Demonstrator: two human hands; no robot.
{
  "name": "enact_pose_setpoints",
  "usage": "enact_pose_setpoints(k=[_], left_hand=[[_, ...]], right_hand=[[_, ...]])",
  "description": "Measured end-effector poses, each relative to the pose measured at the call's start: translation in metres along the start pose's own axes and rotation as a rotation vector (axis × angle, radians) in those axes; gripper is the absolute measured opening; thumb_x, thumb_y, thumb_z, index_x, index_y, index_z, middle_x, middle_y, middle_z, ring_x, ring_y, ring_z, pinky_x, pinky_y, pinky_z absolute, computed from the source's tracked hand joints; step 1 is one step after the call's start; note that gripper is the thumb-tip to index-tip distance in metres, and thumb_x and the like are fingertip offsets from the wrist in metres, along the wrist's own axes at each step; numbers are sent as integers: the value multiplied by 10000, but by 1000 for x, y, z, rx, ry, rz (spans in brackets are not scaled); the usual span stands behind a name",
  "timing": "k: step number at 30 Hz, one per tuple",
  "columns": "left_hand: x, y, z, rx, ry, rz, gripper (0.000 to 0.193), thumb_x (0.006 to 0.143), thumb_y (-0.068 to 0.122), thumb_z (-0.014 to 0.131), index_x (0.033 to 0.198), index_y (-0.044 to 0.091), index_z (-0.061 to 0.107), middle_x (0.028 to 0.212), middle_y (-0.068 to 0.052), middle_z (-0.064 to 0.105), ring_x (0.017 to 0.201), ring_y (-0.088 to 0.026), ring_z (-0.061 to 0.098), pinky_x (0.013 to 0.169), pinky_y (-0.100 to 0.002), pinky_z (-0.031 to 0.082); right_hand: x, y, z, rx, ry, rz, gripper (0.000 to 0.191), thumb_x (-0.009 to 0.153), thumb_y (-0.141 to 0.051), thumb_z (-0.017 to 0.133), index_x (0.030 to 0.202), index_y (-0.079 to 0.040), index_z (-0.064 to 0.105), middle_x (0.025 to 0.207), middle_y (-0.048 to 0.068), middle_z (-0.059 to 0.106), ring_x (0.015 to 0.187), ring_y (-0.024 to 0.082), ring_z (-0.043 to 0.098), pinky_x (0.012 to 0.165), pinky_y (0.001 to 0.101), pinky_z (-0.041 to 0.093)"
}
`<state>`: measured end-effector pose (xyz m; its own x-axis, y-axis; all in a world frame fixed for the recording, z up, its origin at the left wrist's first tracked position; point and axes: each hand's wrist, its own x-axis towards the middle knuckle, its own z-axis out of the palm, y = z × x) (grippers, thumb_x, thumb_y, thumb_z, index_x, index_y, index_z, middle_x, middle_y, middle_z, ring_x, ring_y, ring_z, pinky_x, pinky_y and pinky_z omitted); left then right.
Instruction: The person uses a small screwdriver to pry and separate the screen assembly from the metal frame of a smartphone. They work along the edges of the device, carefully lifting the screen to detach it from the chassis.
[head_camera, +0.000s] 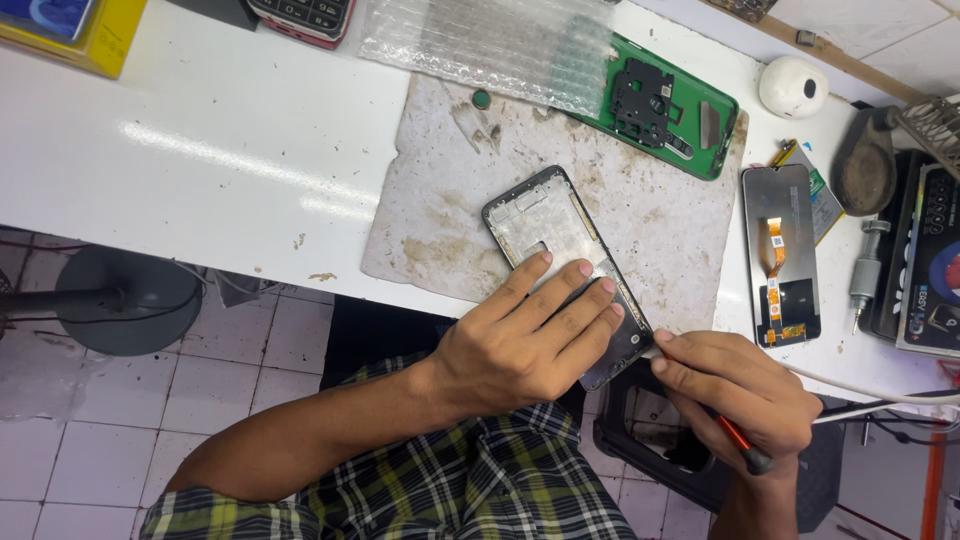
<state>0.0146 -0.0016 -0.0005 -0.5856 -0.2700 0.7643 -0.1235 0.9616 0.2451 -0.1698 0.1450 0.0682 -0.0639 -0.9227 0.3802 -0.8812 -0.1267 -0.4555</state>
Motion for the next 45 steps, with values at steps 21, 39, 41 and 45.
enact_pose_setpoints(k=[21, 39, 41, 45], left_hand=[[0, -1, 4, 27, 39, -7, 174, 1041, 236, 646, 1068, 130, 781, 1176, -75, 774, 1158, -233, 715, 1049, -438, 564], [1, -2, 4, 10, 31, -6, 240, 1047, 211, 638, 822, 130, 650, 1168, -88, 777, 1174, -226, 725, 1048, -442, 568], [2, -2, 6, -4, 44, 0, 246, 1053, 212, 642, 821, 130, 648, 1167, -90, 776, 1174, -228, 724, 1046, -443, 571], [2, -1, 4, -10, 43, -11, 222, 1049, 201, 645, 841, 125, 660, 1159, -94, 774, 1169, -233, 723, 1039, -442, 578]], right_hand=[[7, 3, 15, 154, 415, 351, 395, 829, -359, 798, 1033, -27, 736, 918, 74, 721, 786, 178, 709, 690, 233, 543], [-6, 31, 7, 45, 526, 154, 507, 1154, -364, 460, 808, -15, 589, 718, 72, 584, 610, 162, 527, 576, 265, 375], [-23, 32, 2, 235, 477, 161, 570, 1160, -458, 389, 809, -59, 595, 694, 24, 609, 587, 113, 565, 561, 226, 409], [-43, 29, 12, 517, 502, 327, 584, 1161, -522, 402, 895, -42, 603, 736, 63, 692, 572, 107, 622, 556, 197, 503]])
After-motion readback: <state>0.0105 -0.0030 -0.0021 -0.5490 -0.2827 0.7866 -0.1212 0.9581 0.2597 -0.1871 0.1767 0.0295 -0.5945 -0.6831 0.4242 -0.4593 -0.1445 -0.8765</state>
